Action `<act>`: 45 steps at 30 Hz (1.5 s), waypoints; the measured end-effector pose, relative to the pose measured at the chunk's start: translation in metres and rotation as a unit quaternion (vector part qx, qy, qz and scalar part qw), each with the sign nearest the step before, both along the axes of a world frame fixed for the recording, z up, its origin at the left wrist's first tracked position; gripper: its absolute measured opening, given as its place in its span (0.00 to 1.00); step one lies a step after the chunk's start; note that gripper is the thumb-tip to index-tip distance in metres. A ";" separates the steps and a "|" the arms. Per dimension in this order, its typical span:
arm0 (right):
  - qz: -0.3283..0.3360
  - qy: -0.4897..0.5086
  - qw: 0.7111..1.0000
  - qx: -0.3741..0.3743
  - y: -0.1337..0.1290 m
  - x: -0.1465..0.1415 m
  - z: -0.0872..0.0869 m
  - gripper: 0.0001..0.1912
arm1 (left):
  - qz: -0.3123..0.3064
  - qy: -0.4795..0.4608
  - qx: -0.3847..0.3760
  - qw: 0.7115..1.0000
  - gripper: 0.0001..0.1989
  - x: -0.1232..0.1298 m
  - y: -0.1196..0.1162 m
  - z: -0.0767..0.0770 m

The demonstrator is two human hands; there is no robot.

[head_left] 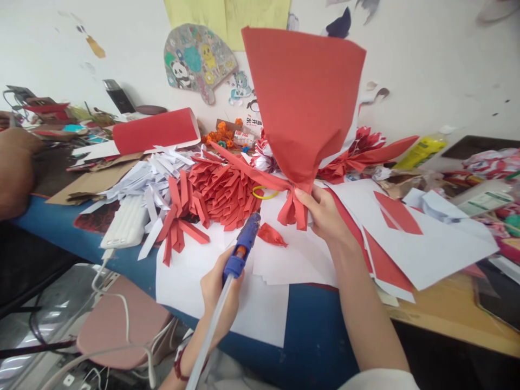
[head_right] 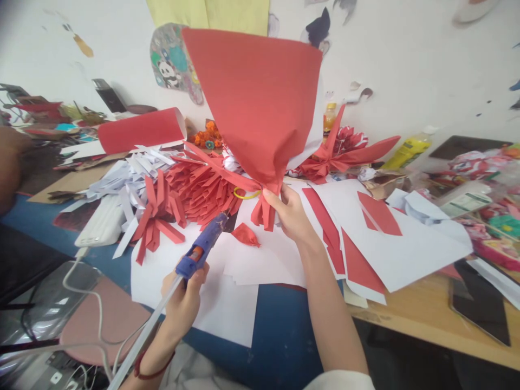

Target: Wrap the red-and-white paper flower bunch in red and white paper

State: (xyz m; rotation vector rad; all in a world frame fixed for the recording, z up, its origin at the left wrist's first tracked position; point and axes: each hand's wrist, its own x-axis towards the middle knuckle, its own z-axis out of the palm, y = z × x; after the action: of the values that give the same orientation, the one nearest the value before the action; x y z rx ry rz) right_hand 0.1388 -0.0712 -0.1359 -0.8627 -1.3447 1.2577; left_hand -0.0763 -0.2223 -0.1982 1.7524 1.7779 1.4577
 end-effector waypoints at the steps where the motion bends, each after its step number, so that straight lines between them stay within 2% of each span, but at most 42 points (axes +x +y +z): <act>1: 0.000 0.003 1.000 -0.002 0.000 0.000 0.000 0.16 | -0.003 0.005 0.001 1.000 0.22 0.000 0.000 0.000; 4: -0.001 0.006 1.000 -0.007 -0.001 0.001 0.001 0.17 | -0.021 0.022 0.007 0.999 0.19 -0.003 0.002 0.000; 8: -0.009 -0.001 1.000 -0.008 0.000 0.002 0.001 0.18 | -0.091 0.054 0.072 0.992 0.18 -0.008 0.004 -0.003; 11: -0.015 -0.007 1.000 -0.005 0.001 0.003 0.000 0.19 | -0.125 0.046 0.056 0.989 0.18 -0.013 0.003 -0.008; 17: 0.017 -0.041 0.999 -0.008 0.000 0.005 0.001 0.22 | -0.088 -0.018 -0.025 0.996 0.21 -0.014 0.004 -0.004; 23: 0.046 -0.050 0.997 -0.028 -0.002 0.005 0.002 0.26 | -0.109 -0.067 -0.040 0.991 0.25 -0.012 0.009 0.003; 25: 0.037 -0.048 0.997 -0.043 -0.002 0.006 0.002 0.26 | -0.105 -0.038 -0.024 0.993 0.22 -0.015 0.009 0.003; 28: 0.024 -0.026 0.998 -0.047 -0.001 0.006 0.001 0.26 | -0.135 0.043 -0.007 0.990 0.17 -0.018 0.005 0.007; 34: 0.003 0.008 1.000 -0.030 -0.001 0.004 0.003 0.21 | -0.168 0.176 -0.026 0.970 0.16 -0.010 0.000 0.013; 41: -0.028 0.015 0.999 -0.003 0.003 0.006 -0.002 0.22 | -0.109 0.313 0.034 0.943 0.16 0.009 0.018 0.012; 45: -0.046 0.016 0.999 0.012 0.005 0.010 -0.005 0.21 | -0.097 0.354 0.058 0.928 0.16 0.011 0.021 0.014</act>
State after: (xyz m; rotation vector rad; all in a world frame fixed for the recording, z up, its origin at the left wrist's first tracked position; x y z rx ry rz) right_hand 0.1486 -0.0663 -0.1405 -0.8740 -1.2795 1.1771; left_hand -0.0649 -0.2015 -0.1842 2.6670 1.7414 0.9139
